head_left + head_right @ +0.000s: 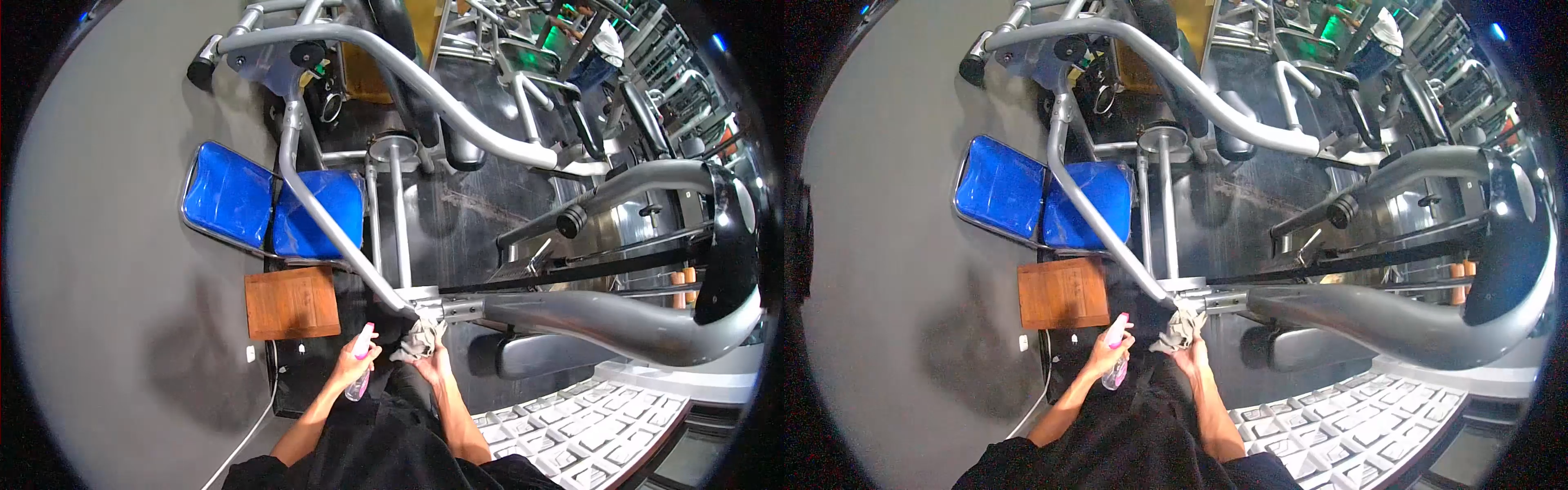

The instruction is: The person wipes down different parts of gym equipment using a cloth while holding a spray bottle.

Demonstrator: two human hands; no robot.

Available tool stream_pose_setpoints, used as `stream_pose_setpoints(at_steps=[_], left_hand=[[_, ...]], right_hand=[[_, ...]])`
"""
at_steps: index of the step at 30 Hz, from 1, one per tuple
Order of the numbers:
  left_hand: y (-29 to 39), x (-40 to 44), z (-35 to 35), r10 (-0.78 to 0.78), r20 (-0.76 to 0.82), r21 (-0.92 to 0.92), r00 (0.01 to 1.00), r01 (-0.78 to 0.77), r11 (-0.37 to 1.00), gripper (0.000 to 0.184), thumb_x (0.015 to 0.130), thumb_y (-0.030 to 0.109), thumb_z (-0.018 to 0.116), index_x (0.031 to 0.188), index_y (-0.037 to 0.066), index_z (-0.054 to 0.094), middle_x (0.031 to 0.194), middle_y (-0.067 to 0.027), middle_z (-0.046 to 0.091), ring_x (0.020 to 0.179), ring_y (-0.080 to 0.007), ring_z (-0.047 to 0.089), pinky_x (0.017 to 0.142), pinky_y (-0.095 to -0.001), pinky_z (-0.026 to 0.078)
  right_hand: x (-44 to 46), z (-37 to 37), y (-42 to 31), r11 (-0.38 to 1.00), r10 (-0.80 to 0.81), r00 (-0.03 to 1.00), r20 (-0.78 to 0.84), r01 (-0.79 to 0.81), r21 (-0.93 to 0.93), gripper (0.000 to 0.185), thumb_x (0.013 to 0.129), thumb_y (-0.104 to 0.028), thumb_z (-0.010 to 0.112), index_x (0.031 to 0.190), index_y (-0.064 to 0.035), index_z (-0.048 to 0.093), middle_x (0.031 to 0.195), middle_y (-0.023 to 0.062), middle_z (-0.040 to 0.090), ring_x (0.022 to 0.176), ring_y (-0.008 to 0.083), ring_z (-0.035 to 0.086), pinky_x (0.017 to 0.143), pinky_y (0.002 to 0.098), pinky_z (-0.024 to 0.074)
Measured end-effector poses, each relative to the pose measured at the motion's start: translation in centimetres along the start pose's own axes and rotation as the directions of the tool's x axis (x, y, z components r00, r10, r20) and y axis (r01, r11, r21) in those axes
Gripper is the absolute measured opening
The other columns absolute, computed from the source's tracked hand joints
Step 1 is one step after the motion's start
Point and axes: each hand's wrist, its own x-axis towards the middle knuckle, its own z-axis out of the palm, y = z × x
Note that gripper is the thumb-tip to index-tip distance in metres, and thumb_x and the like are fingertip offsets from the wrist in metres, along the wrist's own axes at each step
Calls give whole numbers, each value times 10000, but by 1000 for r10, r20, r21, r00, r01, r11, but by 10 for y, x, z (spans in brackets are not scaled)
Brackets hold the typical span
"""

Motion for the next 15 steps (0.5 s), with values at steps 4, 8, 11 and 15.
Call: stream_pose_setpoints(at_steps=[4, 8, 11, 15], left_hand=[[-9, 11, 14, -46, -21, -33, 999, 45, 998, 346, 862, 178, 654, 1157, 40, 537, 746, 15, 558, 507, -60, 529, 455, -224, 439], [-17, 21, 29, -67, -109, -61, 992, 60, 996, 335, 849, 194, 671, 1124, 43, 553, 714, 17, 556, 493, -63, 526, 447, -228, 436], [-34, 30, 39, -58, -219, 5, 974, 61, 998, 342, 815, 234, 706, 1070, 44, 580, 658, 6, 561, 463, -71, 519, 431, -241, 433], [-43, 35, 51, -109, -268, 45, 957, 125, 991, 351, 802, 257, 715, 1041, 34, 589, 646, -9, 570, 458, -87, 529, 430, -255, 439]], right_hand=[[-3, 44, -22, 995, -20, 998, -65, 13, -102, 421, 963, -369, 390, 1256, -79, 474, 1214, 146, 546, 1124, 312, 535, 977, 529, 423], [8, 54, -51, 979, -17, 997, -73, 2, -202, 435, 961, -389, 402, 1281, -103, 475, 1255, 57, 548, 1105, 249, 557, 943, 434, 466], [18, 59, -73, 965, -10, 997, -78, -11, -264, 426, 958, -384, 414, 1263, -98, 491, 1245, 83, 551, 1118, 262, 543, 963, 402, 452], [39, 46, -108, 953, -5, 991, -136, -36, -301, 437, 941, -390, 445, 1257, -93, 493, 1227, 76, 562, 1103, 267, 556, 916, 395, 482]])
